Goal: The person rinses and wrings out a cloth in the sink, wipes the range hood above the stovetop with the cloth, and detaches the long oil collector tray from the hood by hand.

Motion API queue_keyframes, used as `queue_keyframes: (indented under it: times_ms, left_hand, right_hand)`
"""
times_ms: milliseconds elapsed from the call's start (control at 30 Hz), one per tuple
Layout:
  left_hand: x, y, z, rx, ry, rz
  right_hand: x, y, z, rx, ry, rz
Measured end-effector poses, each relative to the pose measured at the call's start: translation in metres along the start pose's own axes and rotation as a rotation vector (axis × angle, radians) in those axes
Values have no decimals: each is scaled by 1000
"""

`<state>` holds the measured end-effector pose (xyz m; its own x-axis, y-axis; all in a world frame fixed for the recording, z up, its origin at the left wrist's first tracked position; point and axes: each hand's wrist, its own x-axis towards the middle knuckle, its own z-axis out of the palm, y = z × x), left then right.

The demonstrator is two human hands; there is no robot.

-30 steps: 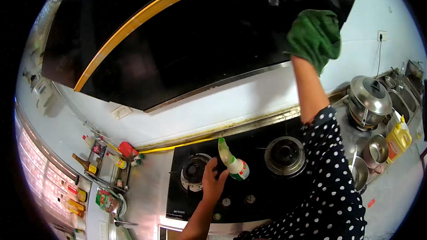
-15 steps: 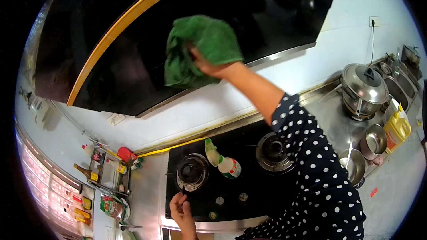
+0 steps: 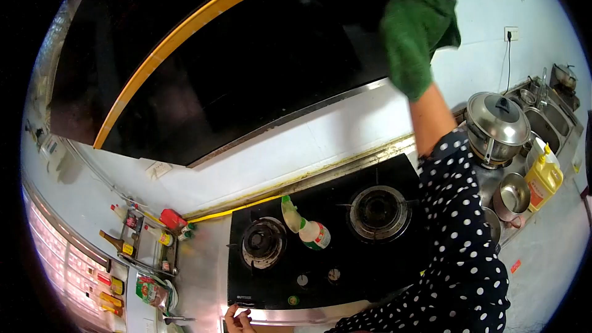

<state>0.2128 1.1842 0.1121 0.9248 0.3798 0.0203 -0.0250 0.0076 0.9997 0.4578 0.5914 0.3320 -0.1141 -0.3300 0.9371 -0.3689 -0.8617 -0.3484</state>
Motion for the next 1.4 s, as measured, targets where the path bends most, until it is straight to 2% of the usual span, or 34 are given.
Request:
queue_keyframes:
  times_ms: [33, 100, 167, 200, 233, 333, 433, 467, 567, 633, 700, 800, 900, 933, 967, 1000, 1033, 1067, 1167, 1233, 1300, 1400]
  left_hand:
    - [-5, 9, 8, 405, -10, 153]
    - [-5, 10, 18, 392, 15, 157]
    - [-1, 8, 27, 369, 20, 136]
    - [5, -4, 28, 224, -48, 226]
    - [6, -6, 33, 228, -55, 225]
    - [8, 1, 46, 399, -30, 430]
    - [10, 5, 47, 351, -15, 413]
    - [17, 1, 33, 503, -47, 494]
    - [21, -9, 18, 369, -8, 501]
    - [20, -10, 12, 450, 25, 491]
    - [16, -7, 7, 494, -4, 257]
    - [23, -15, 1, 462, -40, 279]
    - [23, -12, 4, 487, -40, 286]
    - [21, -13, 5, 455, -35, 284]
    - [20, -14, 8, 425, -31, 282]
    - [16, -7, 13, 426, -55, 259]
    - [14, -6, 12, 427, -57, 253]
    - [12, -6, 13, 421, -45, 224]
    - [8, -1, 22, 438, -16, 197]
    - [7, 1, 27, 403, -12, 262]
    - [-2, 20, 45, 440, -29, 237]
    - [1, 16, 43, 455, -58, 366]
  right_hand:
    - [-4, -27, -1, 52, -2, -38]
    - [-17, -89, -5, 257, -23, -143]
    - [-29, -147, -13, 601, -86, -255]
    - [-32, -169, -18, 781, -124, -302]
    - [-32, -188, -21, 940, -162, -337]
    - [-14, -186, -26, 1159, -223, -424]
    - [13, -134, -13, 1024, -156, -498]
    - [22, -108, -6, 934, -124, -487]
    - [46, -17, 17, 652, -89, -319]
    - [54, 37, 20, 403, -78, -193]
    - [56, 68, 9, 164, -84, -117]
    - [54, 74, -7, -99, -87, -104]
    - [45, 41, -10, -395, -44, -273]
    - [35, 26, -5, -399, -107, -236]
    - [20, 18, 11, -356, -309, -41]
    - [-12, 14, 31, -128, -18, -98]
    - [-22, -12, 13, -368, -166, -250]
    - [-51, -18, 46, -378, -107, -412]
    - [-99, -97, 32, 59, -299, -365]
    - [-126, -141, 24, 326, -362, -383]
    - [-143, -163, 18, 471, -402, -419]
    - [-141, -146, 21, 490, -430, -425]
